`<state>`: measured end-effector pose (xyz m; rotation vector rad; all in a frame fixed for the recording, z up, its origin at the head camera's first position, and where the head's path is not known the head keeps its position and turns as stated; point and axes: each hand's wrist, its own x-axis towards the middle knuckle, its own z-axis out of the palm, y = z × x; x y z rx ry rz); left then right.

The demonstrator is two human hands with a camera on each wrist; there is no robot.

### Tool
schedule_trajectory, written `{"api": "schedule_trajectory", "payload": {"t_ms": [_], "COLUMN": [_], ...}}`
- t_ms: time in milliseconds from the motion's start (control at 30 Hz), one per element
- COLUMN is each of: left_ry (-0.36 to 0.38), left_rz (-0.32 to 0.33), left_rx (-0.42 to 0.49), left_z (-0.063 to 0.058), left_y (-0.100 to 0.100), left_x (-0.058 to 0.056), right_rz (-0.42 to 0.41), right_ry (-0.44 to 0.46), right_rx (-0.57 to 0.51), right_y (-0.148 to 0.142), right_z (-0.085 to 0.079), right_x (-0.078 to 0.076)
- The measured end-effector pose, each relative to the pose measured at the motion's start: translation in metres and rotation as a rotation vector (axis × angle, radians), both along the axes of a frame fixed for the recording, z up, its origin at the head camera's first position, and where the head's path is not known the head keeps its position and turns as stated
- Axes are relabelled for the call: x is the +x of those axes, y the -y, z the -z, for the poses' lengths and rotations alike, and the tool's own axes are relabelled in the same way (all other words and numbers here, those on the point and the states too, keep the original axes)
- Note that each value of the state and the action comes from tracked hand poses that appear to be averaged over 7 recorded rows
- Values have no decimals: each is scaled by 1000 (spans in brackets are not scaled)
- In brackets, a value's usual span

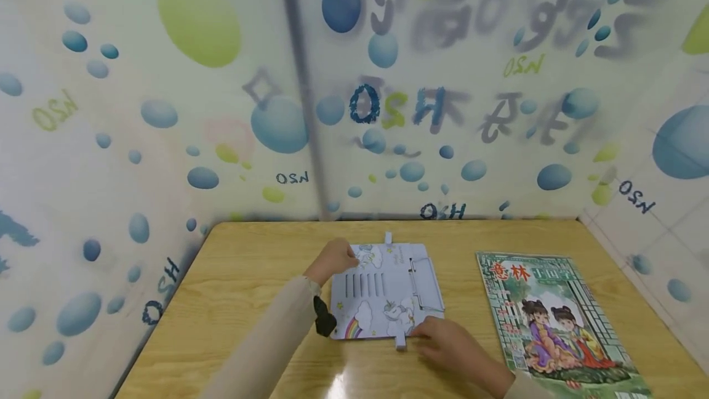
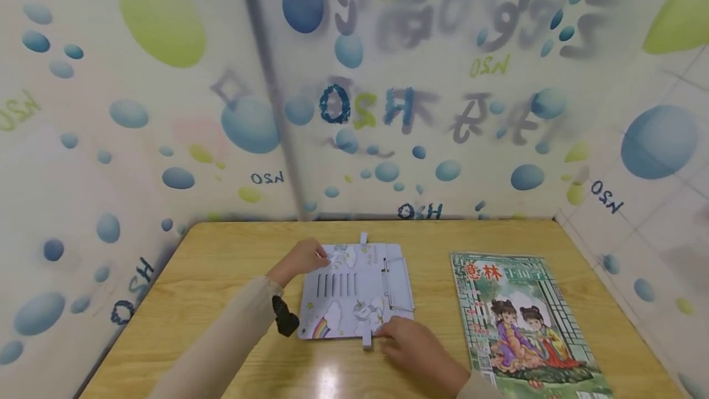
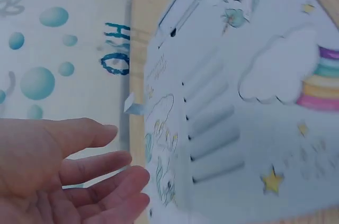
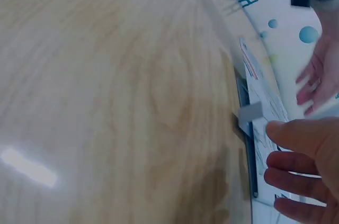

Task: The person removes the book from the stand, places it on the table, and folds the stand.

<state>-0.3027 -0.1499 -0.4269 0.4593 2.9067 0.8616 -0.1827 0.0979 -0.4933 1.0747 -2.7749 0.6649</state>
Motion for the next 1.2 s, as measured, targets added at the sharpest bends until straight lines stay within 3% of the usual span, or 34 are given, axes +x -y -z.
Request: {"api": "schedule_trajectory", "payload": {"t_ms": [167, 367, 500, 600, 767, 933, 1200], "left_ry": [30, 39, 67, 68, 30, -12, 22], "left_rz": [-3, -97, -164, -173, -121, -137, -152], "left_rx": [22, 40, 152, 222, 276, 256, 226], "left_z": [1, 9, 16, 23, 36, 45, 45], "left_y": [-27, -53, -64, -70, -76, -75, -82], "left_x": [-20, -40, -49, -52, -57, -62, -60], "right_rz": [29, 9, 24, 26, 16, 38, 119], "right_ry": [26, -50, -61, -83, -153, -80, -23], "right_rx": [-27, -87, -154, -174, -198, -291, -341], "right_y": [6, 12, 18, 22, 21, 26, 28], "right_z": [5, 12, 19, 24, 32, 35, 37], "right_x": [10, 9, 7, 7, 6, 1, -6]}}
